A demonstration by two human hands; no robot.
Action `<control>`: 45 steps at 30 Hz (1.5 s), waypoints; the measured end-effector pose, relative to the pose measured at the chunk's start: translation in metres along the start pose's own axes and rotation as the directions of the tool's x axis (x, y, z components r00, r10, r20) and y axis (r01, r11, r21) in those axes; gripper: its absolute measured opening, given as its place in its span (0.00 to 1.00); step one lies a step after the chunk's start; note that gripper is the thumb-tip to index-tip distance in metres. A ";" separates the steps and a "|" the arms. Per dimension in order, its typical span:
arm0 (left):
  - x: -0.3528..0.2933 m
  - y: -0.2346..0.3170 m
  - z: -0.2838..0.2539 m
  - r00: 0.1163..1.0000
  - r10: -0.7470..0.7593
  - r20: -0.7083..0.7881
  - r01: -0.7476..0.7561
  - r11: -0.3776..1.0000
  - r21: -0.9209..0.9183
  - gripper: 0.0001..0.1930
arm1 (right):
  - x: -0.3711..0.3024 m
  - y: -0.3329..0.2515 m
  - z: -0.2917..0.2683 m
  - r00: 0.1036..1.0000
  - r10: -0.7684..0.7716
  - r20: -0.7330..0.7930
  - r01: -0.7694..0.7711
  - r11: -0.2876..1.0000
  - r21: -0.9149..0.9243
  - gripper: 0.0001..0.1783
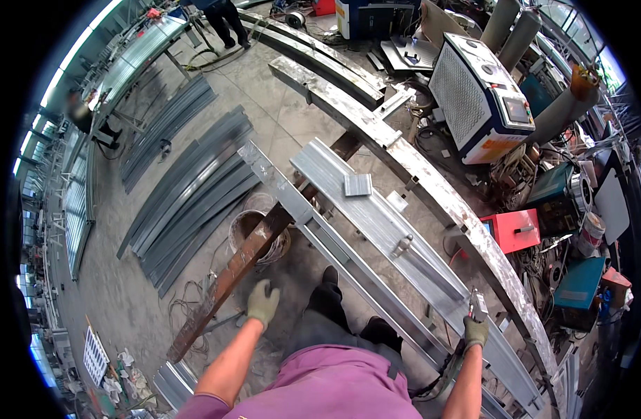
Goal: The person positions and aligns metal frame components on a workbench, then uses a welding torch to join them. They repeatedly adjust the pieces and weld multiple joints, producing sparks throughout the process.
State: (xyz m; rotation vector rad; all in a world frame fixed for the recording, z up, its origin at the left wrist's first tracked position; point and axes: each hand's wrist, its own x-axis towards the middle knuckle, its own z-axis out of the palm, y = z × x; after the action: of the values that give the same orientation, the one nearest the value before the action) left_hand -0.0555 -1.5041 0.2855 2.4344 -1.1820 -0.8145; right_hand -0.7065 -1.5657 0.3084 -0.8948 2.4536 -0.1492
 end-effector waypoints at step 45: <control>0.087 0.195 -0.026 0.512 0.426 0.746 0.425 0.629 -0.651 0.15 | -0.184 -0.361 0.100 0.575 -0.484 0.659 -0.125 0.744 0.656 0.23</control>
State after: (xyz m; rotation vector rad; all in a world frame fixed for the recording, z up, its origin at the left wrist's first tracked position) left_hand -0.1159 -1.6915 0.3731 1.1630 -0.7158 -2.1787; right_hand -0.3308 -1.7231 0.4003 -0.6754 1.2597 -0.5164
